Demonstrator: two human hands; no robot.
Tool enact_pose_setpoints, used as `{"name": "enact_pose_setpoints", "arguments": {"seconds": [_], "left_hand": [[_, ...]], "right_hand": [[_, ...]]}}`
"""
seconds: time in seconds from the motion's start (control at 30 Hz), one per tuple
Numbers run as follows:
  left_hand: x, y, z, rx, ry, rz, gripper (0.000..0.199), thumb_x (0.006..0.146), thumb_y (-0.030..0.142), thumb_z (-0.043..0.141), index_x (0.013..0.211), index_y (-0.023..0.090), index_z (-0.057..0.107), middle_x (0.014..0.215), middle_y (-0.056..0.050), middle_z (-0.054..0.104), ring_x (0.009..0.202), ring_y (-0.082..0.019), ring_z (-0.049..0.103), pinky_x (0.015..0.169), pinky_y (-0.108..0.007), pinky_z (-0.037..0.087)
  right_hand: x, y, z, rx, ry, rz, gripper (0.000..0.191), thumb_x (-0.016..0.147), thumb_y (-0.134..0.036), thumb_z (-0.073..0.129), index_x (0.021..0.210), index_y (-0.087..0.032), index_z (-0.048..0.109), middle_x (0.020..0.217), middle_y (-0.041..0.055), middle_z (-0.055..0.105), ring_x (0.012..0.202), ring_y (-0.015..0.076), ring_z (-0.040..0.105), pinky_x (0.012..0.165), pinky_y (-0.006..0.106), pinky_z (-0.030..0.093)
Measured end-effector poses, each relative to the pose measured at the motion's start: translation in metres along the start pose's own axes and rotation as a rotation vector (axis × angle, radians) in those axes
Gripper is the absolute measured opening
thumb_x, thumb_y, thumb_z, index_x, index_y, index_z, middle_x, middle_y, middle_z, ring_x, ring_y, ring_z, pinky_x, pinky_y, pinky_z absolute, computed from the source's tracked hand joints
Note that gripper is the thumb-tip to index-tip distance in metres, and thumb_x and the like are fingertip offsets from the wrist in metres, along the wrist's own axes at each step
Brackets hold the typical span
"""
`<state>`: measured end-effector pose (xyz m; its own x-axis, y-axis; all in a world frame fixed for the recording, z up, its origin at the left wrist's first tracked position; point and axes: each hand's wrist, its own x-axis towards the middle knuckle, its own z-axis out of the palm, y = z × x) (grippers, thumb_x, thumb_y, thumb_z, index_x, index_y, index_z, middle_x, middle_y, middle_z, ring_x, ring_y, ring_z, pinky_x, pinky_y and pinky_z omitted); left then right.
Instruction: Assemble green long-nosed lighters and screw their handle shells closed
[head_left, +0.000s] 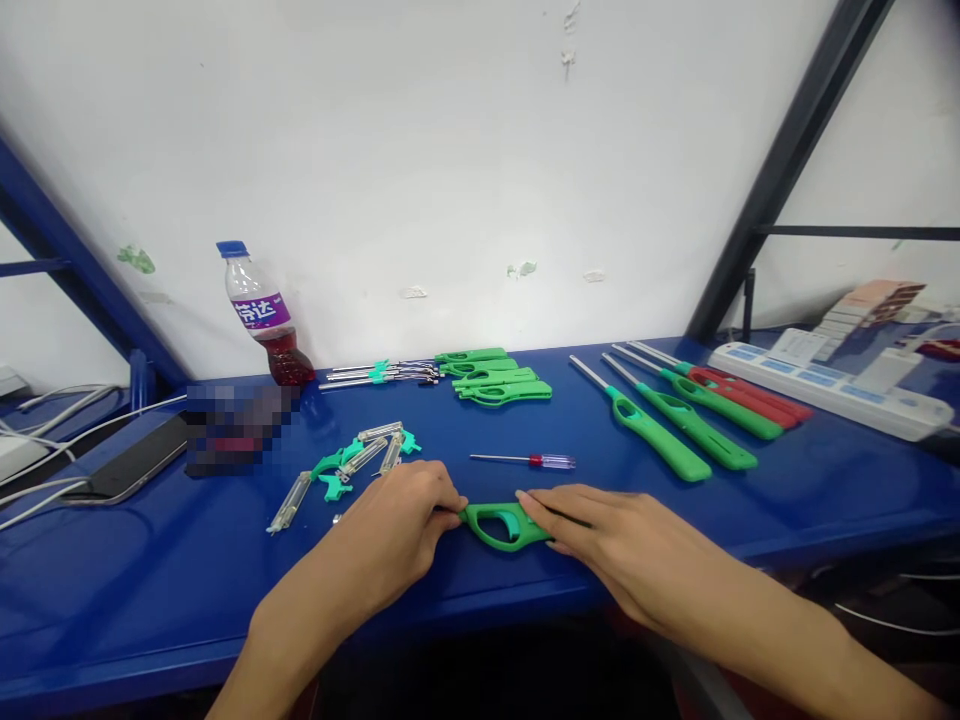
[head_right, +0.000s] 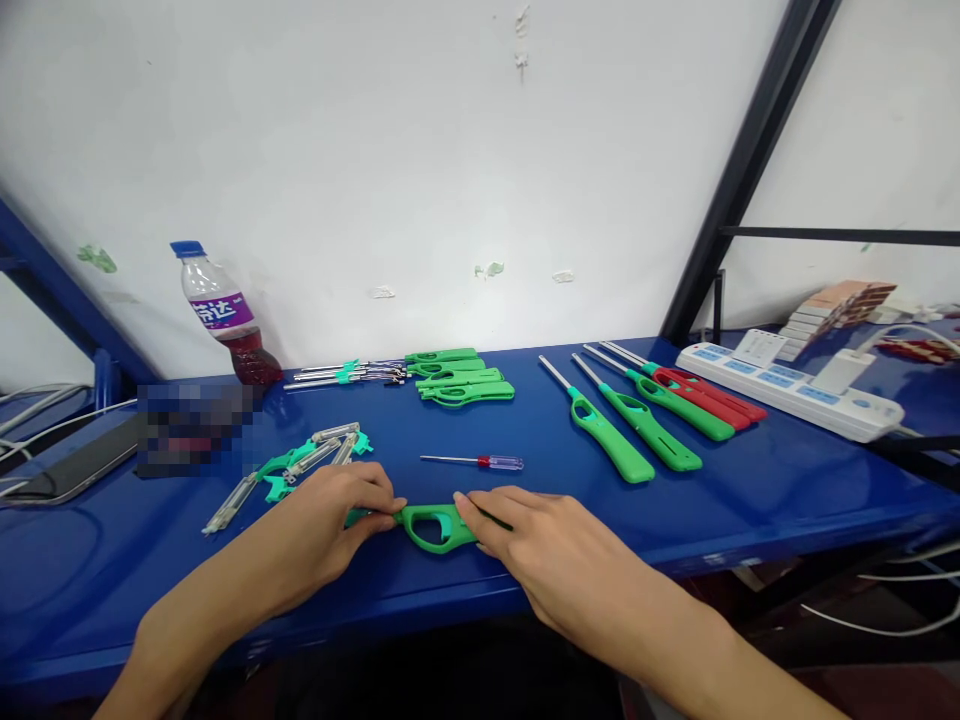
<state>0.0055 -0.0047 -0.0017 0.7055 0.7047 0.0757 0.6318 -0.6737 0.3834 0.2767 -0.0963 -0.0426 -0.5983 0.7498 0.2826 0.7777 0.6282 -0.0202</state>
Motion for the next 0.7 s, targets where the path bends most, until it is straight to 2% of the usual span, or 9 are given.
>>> {"name": "enact_pose_setpoints", "arguments": {"seconds": [0.1,0.2,0.4,0.5,0.57,0.63,0.7], "left_hand": [[-0.001,-0.004,0.002,-0.009,0.003,-0.009,0.013,0.099,0.018,0.067,0.097,0.024,0.079,0.101,-0.002,0.074,0.094,-0.021,0.068,0.084,-0.032,0.049],[-0.002,-0.006,0.002,-0.012,-0.012,-0.012,0.008,0.096,0.024,0.073,0.098,0.026,0.080,0.102,-0.001,0.073,0.094,-0.021,0.068,0.083,-0.032,0.049],[-0.005,-0.004,-0.001,0.002,-0.020,-0.001,0.021,0.100,0.017,0.062,0.104,0.028,0.081,0.105,-0.002,0.072,0.094,-0.020,0.068,0.086,-0.033,0.050],[-0.012,-0.013,-0.006,-0.005,-0.041,0.041,0.032,0.100,0.018,0.061,0.122,0.034,0.078,0.117,-0.002,0.073,0.107,-0.023,0.069,0.096,-0.035,0.052],[-0.018,-0.023,-0.010,0.010,0.010,0.030,0.039,0.098,0.021,0.065,0.133,0.036,0.073,0.128,-0.004,0.072,0.119,-0.025,0.068,0.104,-0.038,0.051],[-0.024,-0.033,-0.014,0.076,0.063,-0.045,0.038,0.093,0.025,0.071,0.130,0.035,0.074,0.129,-0.005,0.073,0.124,-0.029,0.066,0.105,-0.042,0.051],[-0.028,-0.039,-0.016,0.114,0.040,-0.122,0.030,0.089,0.024,0.074,0.117,0.033,0.077,0.116,-0.004,0.076,0.112,-0.030,0.070,0.096,-0.041,0.054]], "right_hand": [[-0.003,-0.009,0.005,0.006,0.106,0.023,0.069,0.099,-0.002,0.051,0.165,-0.018,0.041,0.160,0.0127,0.057,0.142,0.0277,0.062,0.114,0.045,0.058],[-0.003,-0.016,0.005,0.023,0.145,0.036,0.062,0.106,-0.010,0.047,0.166,-0.019,0.038,0.159,0.0126,0.058,0.143,0.0279,0.061,0.115,0.046,0.057],[-0.004,-0.019,0.006,0.082,0.130,0.100,0.058,0.111,-0.019,0.044,0.168,-0.023,0.036,0.160,0.0086,0.057,0.145,0.0256,0.058,0.119,0.045,0.054],[-0.010,-0.021,0.011,0.135,0.111,0.205,0.057,0.112,-0.025,0.045,0.168,-0.027,0.035,0.163,0.0055,0.055,0.149,0.0240,0.054,0.121,0.046,0.052],[-0.014,-0.023,0.013,0.155,0.106,0.253,0.056,0.112,-0.029,0.046,0.167,-0.029,0.036,0.165,0.0038,0.052,0.151,0.0238,0.052,0.122,0.048,0.050],[-0.017,-0.024,0.014,0.162,0.101,0.267,0.055,0.113,-0.031,0.047,0.167,-0.031,0.037,0.166,0.0028,0.051,0.152,0.0240,0.051,0.124,0.051,0.048],[-0.019,-0.024,0.014,0.167,0.102,0.263,0.054,0.113,-0.032,0.047,0.167,-0.032,0.037,0.165,0.0025,0.052,0.152,0.0238,0.050,0.125,0.052,0.045]]}}
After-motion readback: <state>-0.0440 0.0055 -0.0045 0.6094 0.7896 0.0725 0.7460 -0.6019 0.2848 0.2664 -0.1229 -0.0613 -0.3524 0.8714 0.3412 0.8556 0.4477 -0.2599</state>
